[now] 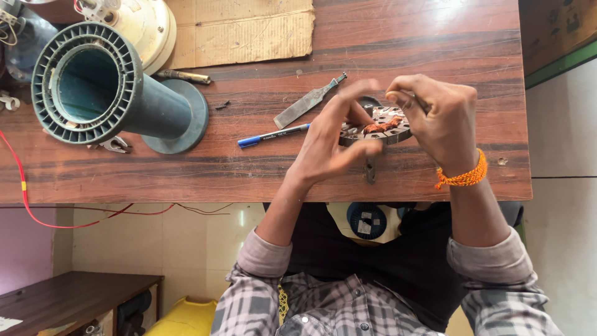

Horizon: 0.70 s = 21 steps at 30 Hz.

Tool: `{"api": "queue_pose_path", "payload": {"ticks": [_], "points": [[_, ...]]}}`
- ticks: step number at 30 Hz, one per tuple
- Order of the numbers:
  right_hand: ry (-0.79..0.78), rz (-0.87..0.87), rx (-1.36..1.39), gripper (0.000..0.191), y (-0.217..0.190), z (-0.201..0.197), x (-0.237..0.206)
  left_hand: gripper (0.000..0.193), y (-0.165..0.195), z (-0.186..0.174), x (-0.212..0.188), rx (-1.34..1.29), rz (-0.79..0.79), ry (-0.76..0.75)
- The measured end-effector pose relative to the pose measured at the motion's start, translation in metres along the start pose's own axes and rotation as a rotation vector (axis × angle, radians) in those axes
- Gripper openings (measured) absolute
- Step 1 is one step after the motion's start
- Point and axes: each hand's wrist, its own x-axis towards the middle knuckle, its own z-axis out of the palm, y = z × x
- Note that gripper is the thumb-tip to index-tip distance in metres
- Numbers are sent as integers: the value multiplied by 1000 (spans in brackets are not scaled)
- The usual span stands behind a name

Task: The person hand-winds copper wire into the slots of a motor armature clamped on a workbench, pressing each wire turn into place with their fingers and occasionally using a screwdriver to seat the wire. They work around the armature slot by slot, feeding and tightening the wire throughout the clip.

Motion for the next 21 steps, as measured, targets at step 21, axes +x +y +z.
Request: {"api": "queue_pose_path", "payload": {"ticks": [21], "points": [[23,366,137,11,-74,13,-51,20,-42,-41,39,-287,-71,-534]]}}
